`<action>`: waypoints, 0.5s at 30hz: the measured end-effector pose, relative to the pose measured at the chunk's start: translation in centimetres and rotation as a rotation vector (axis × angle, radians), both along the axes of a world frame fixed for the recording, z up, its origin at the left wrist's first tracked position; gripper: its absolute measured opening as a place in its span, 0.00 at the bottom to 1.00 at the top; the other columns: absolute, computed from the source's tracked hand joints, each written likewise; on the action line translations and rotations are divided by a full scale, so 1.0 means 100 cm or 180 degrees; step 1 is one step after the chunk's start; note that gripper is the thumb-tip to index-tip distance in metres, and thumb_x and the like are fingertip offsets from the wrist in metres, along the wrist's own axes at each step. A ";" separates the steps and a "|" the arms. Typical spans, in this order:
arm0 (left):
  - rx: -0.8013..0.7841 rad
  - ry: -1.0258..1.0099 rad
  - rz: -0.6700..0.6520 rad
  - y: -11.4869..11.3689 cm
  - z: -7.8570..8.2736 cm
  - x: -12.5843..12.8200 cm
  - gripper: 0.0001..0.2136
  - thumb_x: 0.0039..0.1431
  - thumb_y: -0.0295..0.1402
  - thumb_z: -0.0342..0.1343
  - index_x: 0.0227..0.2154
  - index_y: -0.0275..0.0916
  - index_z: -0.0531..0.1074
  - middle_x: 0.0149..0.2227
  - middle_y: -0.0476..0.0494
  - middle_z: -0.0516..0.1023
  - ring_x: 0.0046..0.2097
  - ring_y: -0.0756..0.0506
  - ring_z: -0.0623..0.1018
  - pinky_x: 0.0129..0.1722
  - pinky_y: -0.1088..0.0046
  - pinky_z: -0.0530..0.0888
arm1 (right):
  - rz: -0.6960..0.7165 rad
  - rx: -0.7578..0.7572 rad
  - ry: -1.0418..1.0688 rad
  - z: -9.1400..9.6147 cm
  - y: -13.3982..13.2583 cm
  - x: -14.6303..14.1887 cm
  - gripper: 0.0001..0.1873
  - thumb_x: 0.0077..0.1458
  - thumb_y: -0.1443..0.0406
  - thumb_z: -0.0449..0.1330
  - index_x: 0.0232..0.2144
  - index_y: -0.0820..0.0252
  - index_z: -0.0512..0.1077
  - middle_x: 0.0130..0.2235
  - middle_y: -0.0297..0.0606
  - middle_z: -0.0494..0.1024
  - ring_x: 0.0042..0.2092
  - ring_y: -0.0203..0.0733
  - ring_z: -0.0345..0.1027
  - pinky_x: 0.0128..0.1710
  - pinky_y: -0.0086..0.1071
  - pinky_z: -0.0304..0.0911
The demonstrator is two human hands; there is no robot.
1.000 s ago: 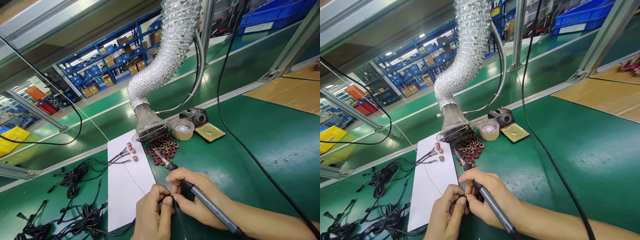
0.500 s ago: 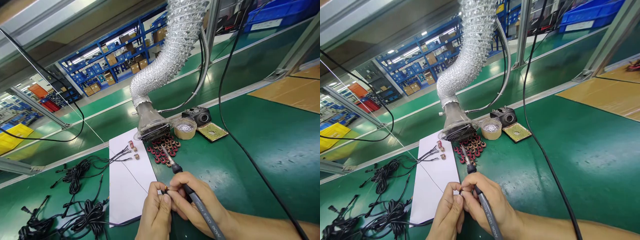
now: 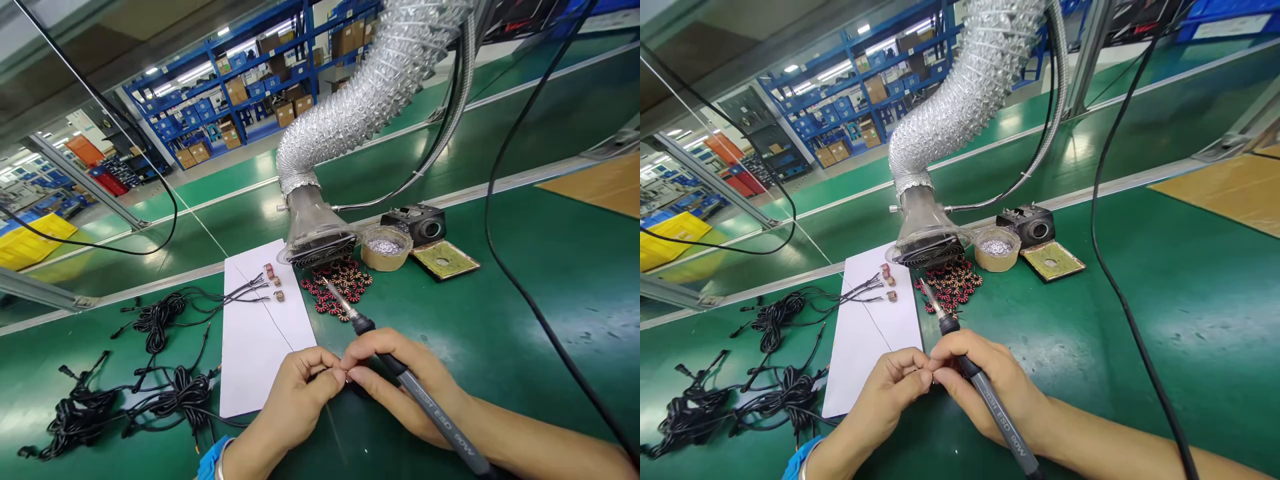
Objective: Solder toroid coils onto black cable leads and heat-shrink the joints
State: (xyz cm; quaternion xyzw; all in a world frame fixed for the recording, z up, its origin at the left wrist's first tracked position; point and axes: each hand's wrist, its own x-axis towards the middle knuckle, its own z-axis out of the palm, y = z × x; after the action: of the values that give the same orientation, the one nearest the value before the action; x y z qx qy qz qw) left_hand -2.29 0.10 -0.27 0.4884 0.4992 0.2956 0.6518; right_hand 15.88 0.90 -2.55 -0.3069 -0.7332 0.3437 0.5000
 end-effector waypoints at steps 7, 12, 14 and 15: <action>-0.0102 0.0046 -0.0468 0.000 0.000 -0.004 0.17 0.50 0.46 0.60 0.25 0.34 0.71 0.23 0.50 0.65 0.27 0.52 0.59 0.27 0.75 0.55 | 0.0198 0.0376 -0.0178 -0.005 -0.002 -0.003 0.13 0.58 0.76 0.51 0.41 0.56 0.64 0.31 0.32 0.73 0.31 0.33 0.66 0.32 0.25 0.64; -0.0056 0.0602 -0.0665 -0.005 0.000 -0.005 0.13 0.58 0.43 0.54 0.29 0.36 0.70 0.21 0.55 0.56 0.23 0.53 0.53 0.23 0.76 0.51 | 0.0305 0.0792 -0.0366 -0.007 0.002 -0.001 0.15 0.56 0.78 0.50 0.42 0.57 0.63 0.30 0.35 0.71 0.31 0.37 0.63 0.30 0.30 0.62; 0.0141 0.0867 -0.0728 -0.006 0.002 -0.004 0.10 0.60 0.38 0.50 0.28 0.38 0.68 0.21 0.56 0.54 0.24 0.53 0.52 0.23 0.76 0.51 | 0.0237 0.0924 -0.0357 -0.001 0.003 -0.002 0.16 0.55 0.78 0.52 0.43 0.56 0.62 0.32 0.37 0.71 0.32 0.38 0.64 0.31 0.31 0.62; 0.0301 0.0979 -0.0759 -0.007 0.004 -0.003 0.08 0.60 0.35 0.49 0.28 0.38 0.68 0.21 0.55 0.55 0.24 0.52 0.53 0.23 0.76 0.52 | 0.0230 0.1003 -0.0343 0.003 0.003 -0.004 0.16 0.54 0.77 0.53 0.43 0.56 0.62 0.32 0.37 0.71 0.33 0.39 0.64 0.31 0.31 0.62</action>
State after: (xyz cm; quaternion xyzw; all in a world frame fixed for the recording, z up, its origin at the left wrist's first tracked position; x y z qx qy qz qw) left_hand -2.62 -0.60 0.08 0.6135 0.5171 0.1615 0.5746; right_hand 15.51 1.20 -2.27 -0.2162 -0.8143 0.2253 0.4892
